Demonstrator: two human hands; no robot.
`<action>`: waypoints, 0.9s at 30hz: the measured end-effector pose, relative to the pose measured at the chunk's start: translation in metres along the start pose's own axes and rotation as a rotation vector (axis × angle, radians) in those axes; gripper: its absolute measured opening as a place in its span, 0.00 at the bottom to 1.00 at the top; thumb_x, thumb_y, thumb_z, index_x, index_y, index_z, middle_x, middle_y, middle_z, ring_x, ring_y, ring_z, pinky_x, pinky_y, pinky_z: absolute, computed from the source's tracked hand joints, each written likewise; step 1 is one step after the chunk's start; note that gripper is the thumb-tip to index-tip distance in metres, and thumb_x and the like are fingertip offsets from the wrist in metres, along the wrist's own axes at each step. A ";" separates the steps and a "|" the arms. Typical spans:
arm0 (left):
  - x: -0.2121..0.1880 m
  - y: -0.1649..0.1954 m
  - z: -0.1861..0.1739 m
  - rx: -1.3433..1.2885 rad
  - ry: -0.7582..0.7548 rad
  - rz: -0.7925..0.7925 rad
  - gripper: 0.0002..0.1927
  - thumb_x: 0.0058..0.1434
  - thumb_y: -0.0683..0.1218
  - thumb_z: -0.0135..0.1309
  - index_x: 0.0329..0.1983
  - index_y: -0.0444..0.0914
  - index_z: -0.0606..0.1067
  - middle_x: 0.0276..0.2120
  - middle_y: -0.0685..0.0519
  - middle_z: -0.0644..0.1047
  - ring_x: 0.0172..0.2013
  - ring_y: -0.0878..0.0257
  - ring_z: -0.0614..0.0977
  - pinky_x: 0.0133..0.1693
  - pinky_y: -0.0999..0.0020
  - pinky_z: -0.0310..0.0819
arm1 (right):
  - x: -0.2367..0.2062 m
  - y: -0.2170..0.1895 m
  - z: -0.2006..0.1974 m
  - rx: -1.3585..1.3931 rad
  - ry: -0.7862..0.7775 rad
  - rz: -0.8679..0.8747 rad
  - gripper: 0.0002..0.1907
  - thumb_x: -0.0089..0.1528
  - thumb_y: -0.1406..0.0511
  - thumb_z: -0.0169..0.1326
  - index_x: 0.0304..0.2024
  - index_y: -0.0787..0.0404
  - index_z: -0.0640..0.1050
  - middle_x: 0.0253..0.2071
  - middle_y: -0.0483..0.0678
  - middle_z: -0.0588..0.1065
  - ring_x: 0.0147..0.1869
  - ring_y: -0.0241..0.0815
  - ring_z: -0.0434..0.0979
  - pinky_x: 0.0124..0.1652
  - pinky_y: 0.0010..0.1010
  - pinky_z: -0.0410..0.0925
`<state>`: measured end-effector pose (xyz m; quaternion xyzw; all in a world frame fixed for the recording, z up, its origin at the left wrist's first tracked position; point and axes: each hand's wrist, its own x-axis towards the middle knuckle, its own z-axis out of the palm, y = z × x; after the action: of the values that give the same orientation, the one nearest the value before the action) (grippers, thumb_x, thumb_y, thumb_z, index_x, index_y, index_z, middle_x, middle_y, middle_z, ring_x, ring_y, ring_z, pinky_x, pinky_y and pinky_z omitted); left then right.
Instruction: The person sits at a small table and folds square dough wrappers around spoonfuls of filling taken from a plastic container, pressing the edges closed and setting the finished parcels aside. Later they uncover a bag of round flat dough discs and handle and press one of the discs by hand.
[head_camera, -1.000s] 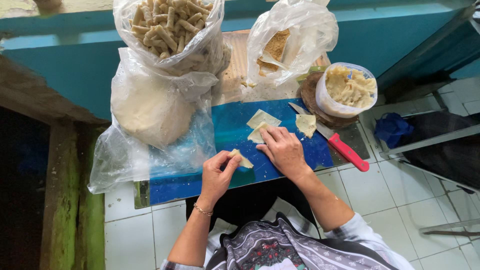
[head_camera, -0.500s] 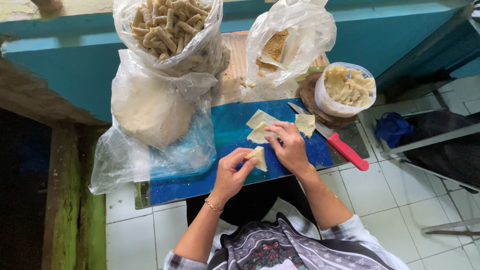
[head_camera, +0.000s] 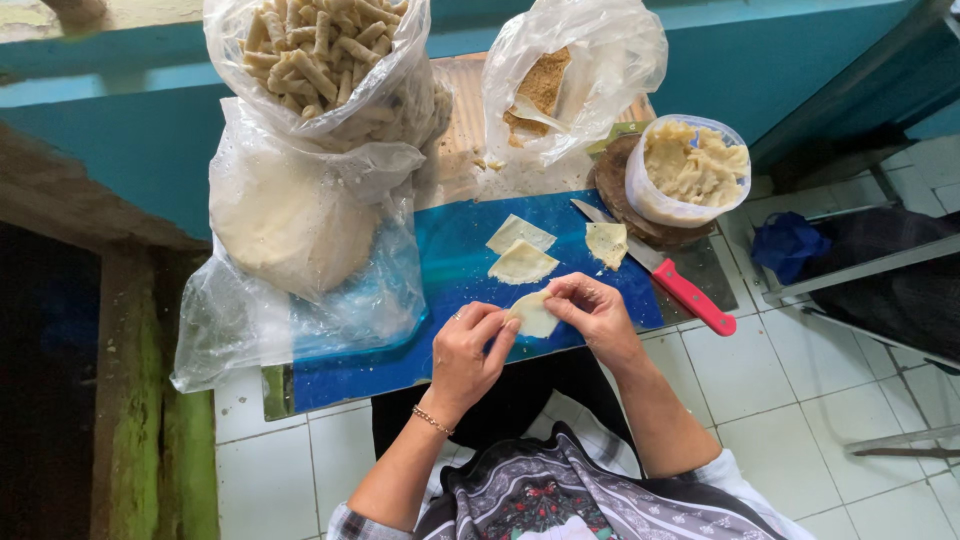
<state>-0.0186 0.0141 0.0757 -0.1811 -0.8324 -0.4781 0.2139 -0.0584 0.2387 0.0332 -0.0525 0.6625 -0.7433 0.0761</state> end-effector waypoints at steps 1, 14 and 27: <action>0.001 0.001 0.001 0.027 0.012 0.004 0.05 0.62 0.43 0.61 0.36 0.36 0.81 0.33 0.50 0.79 0.33 0.54 0.81 0.36 0.61 0.75 | -0.001 -0.002 -0.001 -0.018 0.004 -0.003 0.06 0.63 0.70 0.61 0.43 0.65 0.81 0.37 0.41 0.78 0.42 0.28 0.76 0.45 0.21 0.70; 0.009 -0.013 0.018 0.269 -0.001 -0.047 0.12 0.56 0.40 0.61 0.43 0.37 0.76 0.38 0.49 0.75 0.39 0.50 0.79 0.38 0.57 0.74 | 0.025 -0.030 0.035 -1.070 0.222 -0.510 0.06 0.58 0.63 0.66 0.38 0.56 0.84 0.29 0.47 0.77 0.31 0.46 0.77 0.32 0.36 0.70; 0.010 -0.016 0.019 0.383 -0.046 0.060 0.11 0.52 0.39 0.60 0.39 0.41 0.78 0.49 0.48 0.74 0.45 0.51 0.76 0.39 0.58 0.69 | 0.016 -0.106 -0.078 -1.545 0.449 -0.543 0.27 0.54 0.56 0.69 0.55 0.56 0.83 0.62 0.50 0.73 0.66 0.54 0.66 0.61 0.55 0.58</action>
<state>-0.0390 0.0238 0.0611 -0.1730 -0.9070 -0.3001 0.2395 -0.0925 0.3240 0.1285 -0.0983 0.9478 -0.0675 -0.2956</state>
